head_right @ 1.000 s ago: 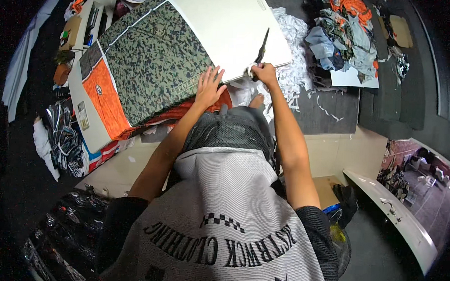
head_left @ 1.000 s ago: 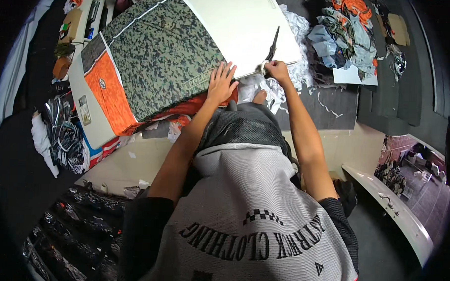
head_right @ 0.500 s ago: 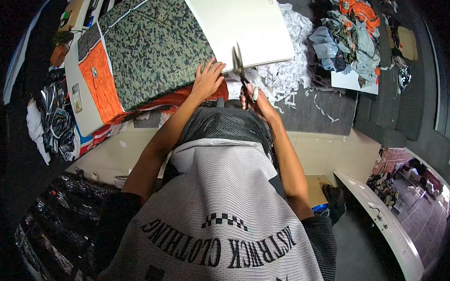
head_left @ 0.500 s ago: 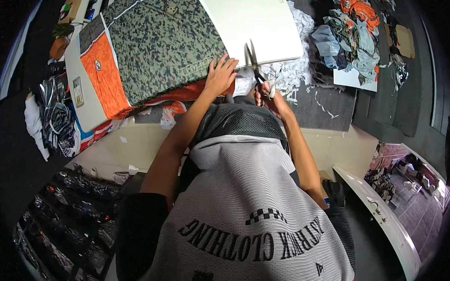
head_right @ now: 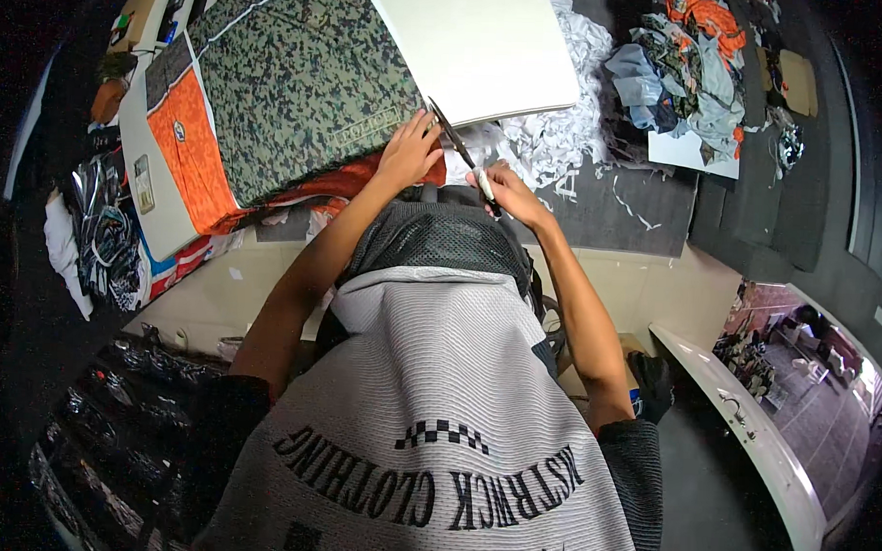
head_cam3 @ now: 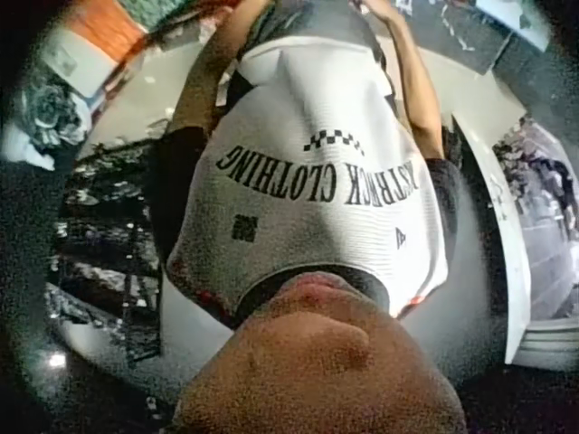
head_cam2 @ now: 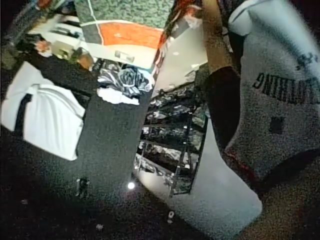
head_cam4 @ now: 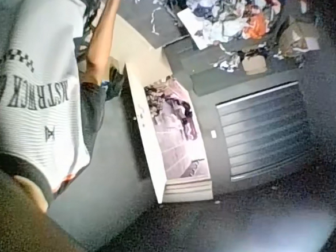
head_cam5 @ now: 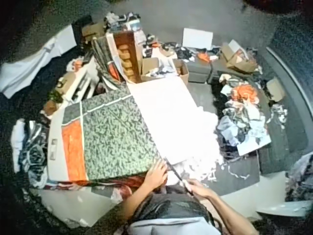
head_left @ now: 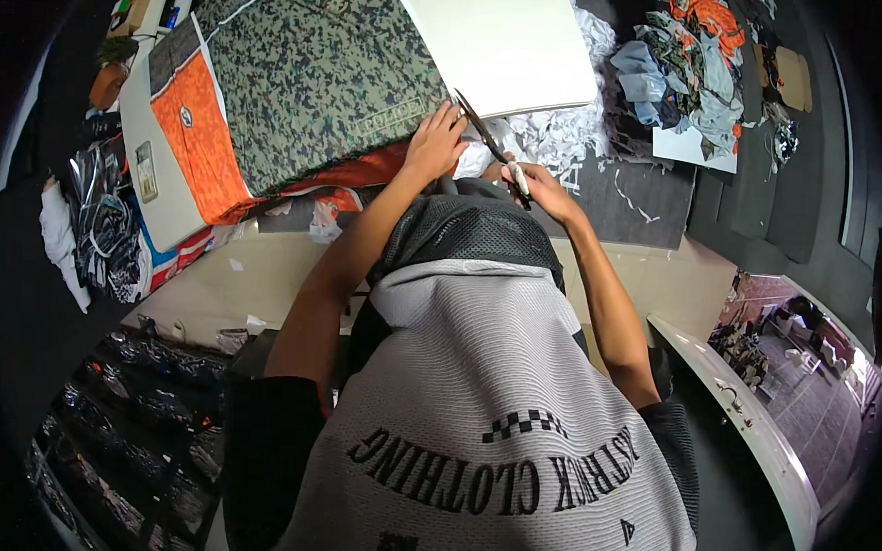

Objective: Cutting a piece of camouflage fabric with scissors on a large table.

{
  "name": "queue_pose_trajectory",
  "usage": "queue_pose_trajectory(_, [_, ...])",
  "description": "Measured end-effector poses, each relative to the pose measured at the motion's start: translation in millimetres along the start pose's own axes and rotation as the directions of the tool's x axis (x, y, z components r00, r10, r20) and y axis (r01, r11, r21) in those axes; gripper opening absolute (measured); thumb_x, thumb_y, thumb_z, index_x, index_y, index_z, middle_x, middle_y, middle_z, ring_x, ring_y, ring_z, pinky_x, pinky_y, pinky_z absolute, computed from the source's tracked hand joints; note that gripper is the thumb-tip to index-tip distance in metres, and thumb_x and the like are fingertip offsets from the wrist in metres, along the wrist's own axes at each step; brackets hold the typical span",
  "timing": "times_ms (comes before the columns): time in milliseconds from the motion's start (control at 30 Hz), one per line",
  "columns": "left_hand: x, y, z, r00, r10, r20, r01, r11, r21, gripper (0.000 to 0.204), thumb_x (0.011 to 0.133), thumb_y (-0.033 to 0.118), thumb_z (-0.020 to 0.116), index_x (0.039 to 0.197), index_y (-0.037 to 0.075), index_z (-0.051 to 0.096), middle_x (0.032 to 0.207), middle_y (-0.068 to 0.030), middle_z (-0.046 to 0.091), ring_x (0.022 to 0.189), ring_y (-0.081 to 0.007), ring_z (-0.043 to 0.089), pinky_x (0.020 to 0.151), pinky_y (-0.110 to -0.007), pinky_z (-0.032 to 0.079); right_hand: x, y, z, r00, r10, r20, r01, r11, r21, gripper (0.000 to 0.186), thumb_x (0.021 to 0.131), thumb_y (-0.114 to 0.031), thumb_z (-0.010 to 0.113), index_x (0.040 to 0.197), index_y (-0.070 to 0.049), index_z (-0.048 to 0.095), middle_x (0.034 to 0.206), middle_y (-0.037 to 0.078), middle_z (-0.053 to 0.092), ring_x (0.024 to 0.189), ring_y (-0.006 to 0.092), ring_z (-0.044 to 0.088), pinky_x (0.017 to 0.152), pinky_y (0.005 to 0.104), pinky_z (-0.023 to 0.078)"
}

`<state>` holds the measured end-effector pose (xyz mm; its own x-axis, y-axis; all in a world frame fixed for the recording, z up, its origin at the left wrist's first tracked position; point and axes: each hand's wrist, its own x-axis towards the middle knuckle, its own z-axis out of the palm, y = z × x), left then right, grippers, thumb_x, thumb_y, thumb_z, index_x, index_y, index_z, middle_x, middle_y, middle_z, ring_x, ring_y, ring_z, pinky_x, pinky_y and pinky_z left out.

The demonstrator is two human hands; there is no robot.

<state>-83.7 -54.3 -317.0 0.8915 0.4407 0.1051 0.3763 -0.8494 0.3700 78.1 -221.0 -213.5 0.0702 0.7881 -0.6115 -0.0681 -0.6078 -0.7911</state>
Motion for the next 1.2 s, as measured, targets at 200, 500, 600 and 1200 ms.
queue_pose_trajectory(200, [-2,7,2,1.000,-0.011,-0.016,0.011,0.998,0.057,0.043,0.088,0.028,0.056,0.123,0.004,0.051,0.142,-0.0175,0.041,0.139,-0.0330,0.030,0.105,-0.042,0.033,3,-17,3,1.000,-0.026,0.018,0.025,0.999,0.042,0.032,0.092,-0.036,0.059,0.083,-0.006,0.062,0.065,0.001,0.055,0.055,0.0089,0.050,0.051,0.0214,0.038])
queue_pose_trajectory(500, [-8,17,4,0.998,-0.017,0.062,0.011,0.994,0.106,0.059,0.087,0.029,0.057,0.139,0.006,0.043,0.140,-0.0161,0.042,0.137,-0.0351,0.031,0.107,-0.043,0.028,11,-37,8,0.998,0.069,-0.011,-0.068,0.996,0.059,0.036,0.094,-0.028,0.057,0.069,-0.004,0.062,0.052,0.002,0.051,0.044,0.0103,0.046,0.048,0.0222,0.038])
queue_pose_trajectory(600, [-8,16,5,0.998,-0.011,0.056,0.005,0.993,0.115,0.062,0.087,0.029,0.057,0.142,0.007,0.040,0.140,-0.0152,0.042,0.138,-0.0345,0.031,0.108,-0.042,0.027,18,-31,9,0.999,0.042,0.034,-0.042,0.999,0.016,0.032,0.094,-0.031,0.057,0.075,-0.006,0.060,0.059,0.001,0.053,0.050,0.0093,0.048,0.049,0.0219,0.038])
queue_pose_trajectory(1200, [-13,10,12,1.000,0.000,0.015,-0.002,0.992,0.125,0.065,0.085,0.029,0.056,0.145,0.010,0.038,0.143,-0.0125,0.041,0.139,-0.0315,0.030,0.109,-0.041,0.026,49,31,23,0.997,-0.053,0.052,0.048,0.995,0.088,0.028,0.096,-0.034,0.056,0.094,-0.006,0.058,0.070,-0.002,0.051,0.060,0.0072,0.046,0.054,0.0214,0.036])
